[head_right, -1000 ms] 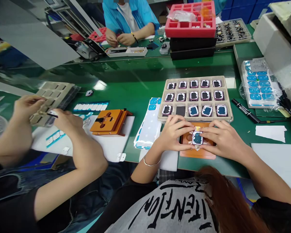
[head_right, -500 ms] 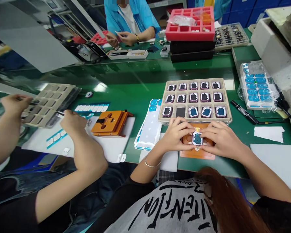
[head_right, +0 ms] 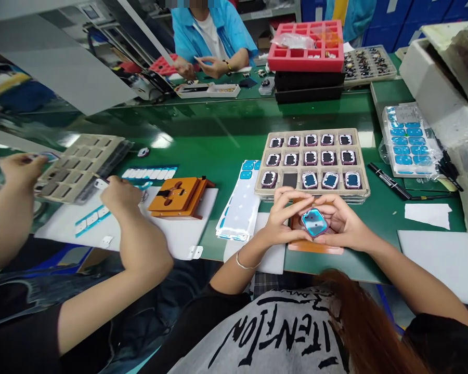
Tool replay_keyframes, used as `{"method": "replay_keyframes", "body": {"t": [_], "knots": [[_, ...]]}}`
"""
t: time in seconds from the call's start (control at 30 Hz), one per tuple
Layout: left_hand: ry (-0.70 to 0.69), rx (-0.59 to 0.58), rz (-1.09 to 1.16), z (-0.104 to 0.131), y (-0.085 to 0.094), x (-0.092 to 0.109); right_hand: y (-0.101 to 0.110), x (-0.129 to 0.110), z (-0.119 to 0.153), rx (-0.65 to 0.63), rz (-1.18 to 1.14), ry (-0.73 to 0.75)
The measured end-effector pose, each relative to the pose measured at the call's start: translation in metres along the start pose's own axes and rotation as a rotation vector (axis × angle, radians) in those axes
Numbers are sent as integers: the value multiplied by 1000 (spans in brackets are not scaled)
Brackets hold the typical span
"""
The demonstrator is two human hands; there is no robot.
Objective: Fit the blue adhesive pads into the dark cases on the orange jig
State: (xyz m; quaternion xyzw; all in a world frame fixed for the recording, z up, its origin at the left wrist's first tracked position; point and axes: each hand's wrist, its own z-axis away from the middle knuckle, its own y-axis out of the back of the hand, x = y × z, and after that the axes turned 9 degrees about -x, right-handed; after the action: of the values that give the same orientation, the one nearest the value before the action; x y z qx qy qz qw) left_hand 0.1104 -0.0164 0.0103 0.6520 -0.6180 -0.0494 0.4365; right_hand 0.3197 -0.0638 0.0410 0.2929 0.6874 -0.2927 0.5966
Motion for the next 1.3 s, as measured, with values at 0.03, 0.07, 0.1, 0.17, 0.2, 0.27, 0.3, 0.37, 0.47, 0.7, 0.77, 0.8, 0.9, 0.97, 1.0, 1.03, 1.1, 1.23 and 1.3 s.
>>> {"method": "replay_keyframes", "body": {"t": [0.03, 0.07, 0.1, 0.17, 0.2, 0.27, 0.3, 0.37, 0.47, 0.7, 0.77, 0.8, 0.9, 0.97, 1.0, 1.03, 1.1, 1.23, 1.3], "knots": [[10, 3, -3, 0, 1, 0, 0, -1, 0, 0, -2, -15], [12, 6, 5, 1, 1, -1, 0, -1, 0, -1, -1, -30], [6, 13, 25, 1, 1, -1, 0, -1, 0, -2, 6, -40], [16, 17, 101, 1, 1, -1, -1, 1, 0, 14, 43, -26], [44, 18, 171, 1, 0, -1, -2, 2, 0, 46, 79, 13], [143, 5, 406, 1, -2, 0, -4, 5, 0, 145, 196, 146], [200, -19, 559, 1, -3, 0, -4, 6, 0, 197, 278, 215], [296, -108, 839, 0, -3, 1, -4, 8, -1, 270, 469, 303], [387, -207, 1062, 0, -3, 3, -3, 6, -2, 308, 713, 323], [544, -231, 1230, 3, -5, 8, -4, 6, -7, 316, 872, 329], [546, -241, 1254, 4, -4, 11, -4, 6, -7, 310, 878, 320], [541, -249, 1252, 4, -3, 11, -4, 6, -7, 306, 877, 312], [533, -273, 1187, 5, -1, 12, -4, 6, -6, 300, 844, 303], [529, -289, 1140, 5, 0, 12, -2, 8, -5, 291, 785, 301], [525, -293, 1124, 4, 1, 11, -2, 9, -4, 291, 743, 306], [516, -294, 1104, 3, 2, 11, -1, 9, -4, 293, 698, 315], [476, -287, 1032, 1, 4, 10, -1, 10, -3, 309, 625, 329], [379, -216, 996, -2, 2, 8, -3, 7, -2, 347, 649, 295], [388, -160, 1082, -1, -1, 8, -6, 4, -1, 380, 700, 314]]}}
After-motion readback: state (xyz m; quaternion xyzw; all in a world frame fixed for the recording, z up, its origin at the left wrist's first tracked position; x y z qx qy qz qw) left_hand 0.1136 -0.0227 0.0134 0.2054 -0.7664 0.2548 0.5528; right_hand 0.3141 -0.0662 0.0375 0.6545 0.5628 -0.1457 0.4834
